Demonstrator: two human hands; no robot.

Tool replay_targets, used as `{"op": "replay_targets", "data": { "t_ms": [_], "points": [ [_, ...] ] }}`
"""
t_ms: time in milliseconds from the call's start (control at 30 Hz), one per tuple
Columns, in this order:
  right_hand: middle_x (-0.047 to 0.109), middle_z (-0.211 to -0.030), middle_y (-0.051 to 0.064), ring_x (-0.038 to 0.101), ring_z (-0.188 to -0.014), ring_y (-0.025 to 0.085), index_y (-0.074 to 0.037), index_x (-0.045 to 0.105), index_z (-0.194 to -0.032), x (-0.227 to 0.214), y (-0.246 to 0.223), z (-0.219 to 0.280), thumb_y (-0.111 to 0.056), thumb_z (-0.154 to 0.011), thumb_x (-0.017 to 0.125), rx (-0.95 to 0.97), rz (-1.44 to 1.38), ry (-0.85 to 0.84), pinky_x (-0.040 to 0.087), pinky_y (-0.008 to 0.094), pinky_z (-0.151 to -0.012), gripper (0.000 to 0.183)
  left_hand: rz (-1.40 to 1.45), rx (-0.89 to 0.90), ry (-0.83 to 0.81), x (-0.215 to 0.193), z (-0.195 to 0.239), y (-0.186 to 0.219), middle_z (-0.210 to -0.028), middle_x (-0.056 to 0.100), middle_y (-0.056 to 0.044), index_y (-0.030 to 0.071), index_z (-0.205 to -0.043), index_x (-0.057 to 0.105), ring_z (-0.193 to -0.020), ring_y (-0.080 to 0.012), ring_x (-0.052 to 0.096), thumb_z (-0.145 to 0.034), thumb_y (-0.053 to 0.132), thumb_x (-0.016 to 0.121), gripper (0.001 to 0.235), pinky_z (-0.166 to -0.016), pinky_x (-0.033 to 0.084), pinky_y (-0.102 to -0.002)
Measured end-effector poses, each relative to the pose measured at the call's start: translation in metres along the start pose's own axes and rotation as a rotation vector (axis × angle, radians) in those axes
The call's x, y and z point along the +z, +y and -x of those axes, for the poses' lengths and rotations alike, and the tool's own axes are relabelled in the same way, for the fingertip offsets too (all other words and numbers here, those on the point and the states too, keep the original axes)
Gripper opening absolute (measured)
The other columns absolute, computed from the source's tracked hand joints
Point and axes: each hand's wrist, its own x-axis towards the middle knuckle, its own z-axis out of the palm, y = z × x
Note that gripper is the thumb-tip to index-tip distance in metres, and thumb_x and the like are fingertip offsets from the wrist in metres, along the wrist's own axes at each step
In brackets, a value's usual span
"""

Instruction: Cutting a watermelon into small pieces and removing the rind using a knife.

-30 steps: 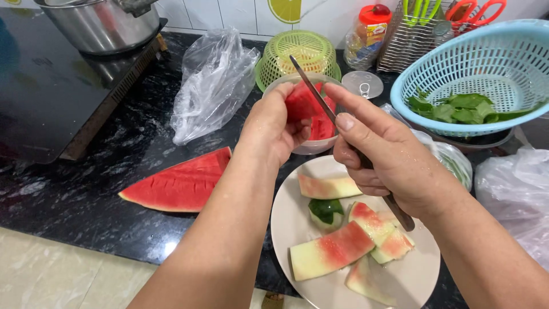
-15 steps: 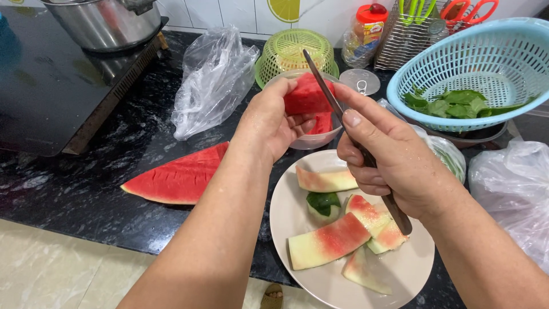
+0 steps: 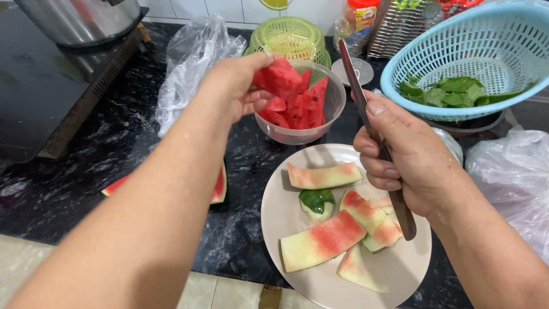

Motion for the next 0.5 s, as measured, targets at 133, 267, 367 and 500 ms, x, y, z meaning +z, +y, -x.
{"op": "replay_targets", "data": {
  "t_ms": [133, 267, 367, 500],
  "points": [
    [0.042, -0.072, 0.001, 0.027, -0.049, 0.008, -0.009, 0.048, -0.126, -0.018, 0.018, -0.005, -0.04, -0.114, 0.043, 0.069, -0.03, 0.089, 0.023, 0.024, -0.038, 0.033, -0.208, -0.011, -0.015, 0.008, -0.021, 0.006, -0.084, 0.074, -0.007, 0.007, -0.098, 0.078, -0.056, -0.0101, 0.059, -0.09, 0.039, 0.072, 0.033, -0.05, 0.053, -0.024],
    [0.043, -0.067, -0.003, 0.028, -0.045, 0.005, -0.023, 0.059, -0.137, -0.018, 0.014, 0.0, -0.037, -0.109, 0.042, 0.032, -0.04, 0.081, 0.023, 0.021, -0.036, 0.035, -0.519, 0.028, -0.075, 0.031, -0.034, 0.012, -0.083, 0.071, -0.005, 0.009, -0.099, 0.078, -0.058, -0.0146, 0.059, -0.089, 0.035, 0.076, 0.029, -0.051, 0.052, -0.029],
    [0.043, -0.067, -0.003, 0.029, -0.046, 0.005, -0.024, 0.059, -0.141, -0.023, 0.015, 0.002, -0.037, -0.109, 0.043, 0.031, -0.04, 0.104, 0.024, 0.021, -0.036, 0.038, -0.936, 0.204, -0.136, 0.053, -0.048, 0.013, -0.093, 0.076, -0.008, 0.013, -0.104, 0.08, -0.07, -0.0206, 0.066, -0.087, 0.034, 0.078, 0.027, -0.062, 0.056, -0.036],
    [0.043, -0.066, -0.004, 0.029, -0.045, 0.004, -0.026, 0.058, -0.14, -0.031, 0.014, 0.002, -0.037, -0.108, 0.044, 0.051, -0.051, 0.133, 0.022, 0.02, -0.035, 0.037, -1.693, 0.541, -0.355, 0.083, -0.035, 0.019, -0.113, 0.075, -0.01, 0.025, -0.111, 0.08, -0.098, -0.0301, 0.072, -0.082, 0.028, 0.082, 0.029, -0.087, 0.057, -0.043]
  ]
}}
